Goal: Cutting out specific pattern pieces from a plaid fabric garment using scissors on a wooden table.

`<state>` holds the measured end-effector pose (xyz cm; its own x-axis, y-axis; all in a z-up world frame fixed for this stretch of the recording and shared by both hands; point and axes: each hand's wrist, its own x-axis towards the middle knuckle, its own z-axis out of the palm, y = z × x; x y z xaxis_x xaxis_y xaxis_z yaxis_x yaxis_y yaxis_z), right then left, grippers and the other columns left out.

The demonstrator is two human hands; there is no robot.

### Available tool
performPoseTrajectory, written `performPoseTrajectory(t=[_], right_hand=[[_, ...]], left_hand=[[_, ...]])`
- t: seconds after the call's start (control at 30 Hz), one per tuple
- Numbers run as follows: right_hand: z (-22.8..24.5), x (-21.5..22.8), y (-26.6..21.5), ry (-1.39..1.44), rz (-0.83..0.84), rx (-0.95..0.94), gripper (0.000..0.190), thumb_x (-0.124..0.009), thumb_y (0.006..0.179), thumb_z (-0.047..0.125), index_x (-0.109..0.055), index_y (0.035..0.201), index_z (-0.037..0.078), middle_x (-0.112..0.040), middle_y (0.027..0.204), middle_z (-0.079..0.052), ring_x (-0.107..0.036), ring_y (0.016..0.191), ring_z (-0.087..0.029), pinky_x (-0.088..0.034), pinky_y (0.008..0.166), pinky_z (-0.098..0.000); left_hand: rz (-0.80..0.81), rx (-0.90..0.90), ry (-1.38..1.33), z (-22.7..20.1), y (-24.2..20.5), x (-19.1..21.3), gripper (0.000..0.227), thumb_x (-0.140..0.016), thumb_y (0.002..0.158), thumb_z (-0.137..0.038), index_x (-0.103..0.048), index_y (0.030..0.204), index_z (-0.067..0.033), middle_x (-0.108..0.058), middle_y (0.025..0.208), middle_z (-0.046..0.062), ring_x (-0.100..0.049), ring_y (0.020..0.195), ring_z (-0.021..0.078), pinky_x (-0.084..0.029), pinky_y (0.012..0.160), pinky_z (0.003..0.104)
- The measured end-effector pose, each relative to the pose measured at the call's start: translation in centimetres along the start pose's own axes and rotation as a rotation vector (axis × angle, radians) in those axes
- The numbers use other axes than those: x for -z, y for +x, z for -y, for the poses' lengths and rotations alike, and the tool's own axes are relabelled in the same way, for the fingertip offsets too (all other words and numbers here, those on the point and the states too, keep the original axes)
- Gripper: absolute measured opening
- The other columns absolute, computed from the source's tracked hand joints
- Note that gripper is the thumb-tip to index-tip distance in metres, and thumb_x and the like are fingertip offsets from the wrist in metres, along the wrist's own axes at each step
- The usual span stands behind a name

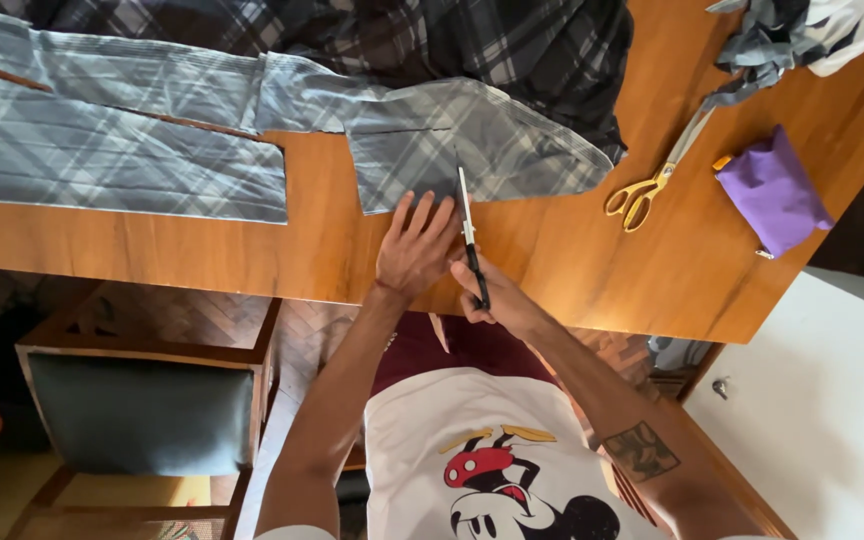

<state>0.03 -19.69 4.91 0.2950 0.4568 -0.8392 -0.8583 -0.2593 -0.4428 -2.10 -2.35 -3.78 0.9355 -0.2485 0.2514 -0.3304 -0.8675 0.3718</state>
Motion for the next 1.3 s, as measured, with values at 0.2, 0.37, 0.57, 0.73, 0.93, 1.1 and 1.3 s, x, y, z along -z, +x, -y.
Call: performPoseTrajectory(t=[0.2, 0.37, 0.57, 0.73, 0.93, 1.1, 1.3], right_hand=[[-1.2, 0.4, 0.8, 0.034, 0.013, 0.060, 0.038, -0.049, 0.105, 0.050, -0.042, 0.109, 0.013, -0.037, 0.056, 0.003, -0.039, 0.041, -0.008, -0.027, 0.040, -0.0242], [-1.2, 0.5, 0.9, -0.001, -0.004, 0.070, 0.042, -0.047, 0.104, 0.051, -0.044, 0.114, 0.010, -0.041, 0.063, 0.005, -0.039, 0.043, -0.008, -0.027, 0.040, -0.0246], [-0.2, 0.5, 0.8, -0.055, -0.016, 0.021, 0.045, -0.048, 0.104, 0.053, -0.045, 0.115, 0.010, -0.042, 0.054, 0.001, -0.039, 0.041, -0.009, -0.027, 0.041, -0.0243], [-0.4, 0.8, 1.3, -0.055, -0.038, 0.032, 0.048, -0.050, 0.104, 0.054, -0.046, 0.116, 0.008, -0.038, 0.059, 0.002, -0.037, 0.045, -0.009, -0.027, 0.043, -0.0244], [-0.9, 1.8, 1.9, -0.014, 0.039, 0.063, 0.046, -0.050, 0.104, 0.054, -0.043, 0.109, 0.009, -0.040, 0.060, 0.000, -0.039, 0.047, -0.008, -0.028, 0.045, -0.0237], [-0.3, 1.9, 2.1, -0.013, 0.017, 0.063, 0.043, -0.051, 0.103, 0.052, -0.044, 0.105, 0.009, -0.038, 0.068, 0.003, -0.041, 0.048, -0.008, -0.028, 0.043, -0.0245], [0.8, 1.6, 2.0, -0.061, 0.011, 0.057, 0.041, -0.050, 0.105, 0.051, -0.044, 0.106, 0.010, -0.039, 0.062, 0.001, -0.039, 0.047, -0.008, -0.027, 0.044, -0.0238]], left_hand=[[0.052, 0.013, -0.035, 0.2, 0.0, 0.1, 0.047, -0.070, 0.095, -0.041, -0.068, 0.128, -0.0079, -0.054, 0.139, 0.008, -0.050, 0.131, 0.0296, -0.038, 0.119, 0.051], [0.103, 0.011, -0.028, 0.2, 0.1, 0.6, 0.051, -0.070, 0.087, -0.037, -0.070, 0.131, -0.0109, -0.056, 0.138, 0.006, -0.052, 0.130, 0.0285, -0.038, 0.119, 0.050], [0.057, 0.023, -0.055, 0.3, 0.1, 0.7, 0.048, -0.069, 0.094, -0.040, -0.069, 0.131, -0.0089, -0.057, 0.138, 0.007, -0.052, 0.130, 0.0291, -0.037, 0.119, 0.050], [0.049, 0.027, -0.047, 0.4, 0.2, 0.9, 0.053, -0.069, 0.094, -0.037, -0.067, 0.140, -0.0103, -0.056, 0.138, 0.006, -0.052, 0.130, 0.0276, -0.037, 0.120, 0.049], [0.052, 0.019, -0.075, 0.5, 0.3, 1.1, 0.055, -0.068, 0.090, -0.036, -0.066, 0.138, -0.0101, -0.057, 0.137, 0.006, -0.053, 0.130, 0.0285, -0.038, 0.118, 0.050], [0.018, 0.021, -0.072, 0.5, 0.3, 1.1, 0.052, -0.068, 0.094, -0.036, -0.067, 0.139, -0.0095, -0.057, 0.136, 0.006, -0.053, 0.129, 0.0284, -0.039, 0.118, 0.050], [0.015, 0.022, -0.092, 0.6, 0.3, 1.3, 0.055, -0.068, 0.095, -0.042, -0.067, 0.139, -0.0088, -0.058, 0.135, 0.007, -0.053, 0.128, 0.0286, -0.039, 0.118, 0.050]])
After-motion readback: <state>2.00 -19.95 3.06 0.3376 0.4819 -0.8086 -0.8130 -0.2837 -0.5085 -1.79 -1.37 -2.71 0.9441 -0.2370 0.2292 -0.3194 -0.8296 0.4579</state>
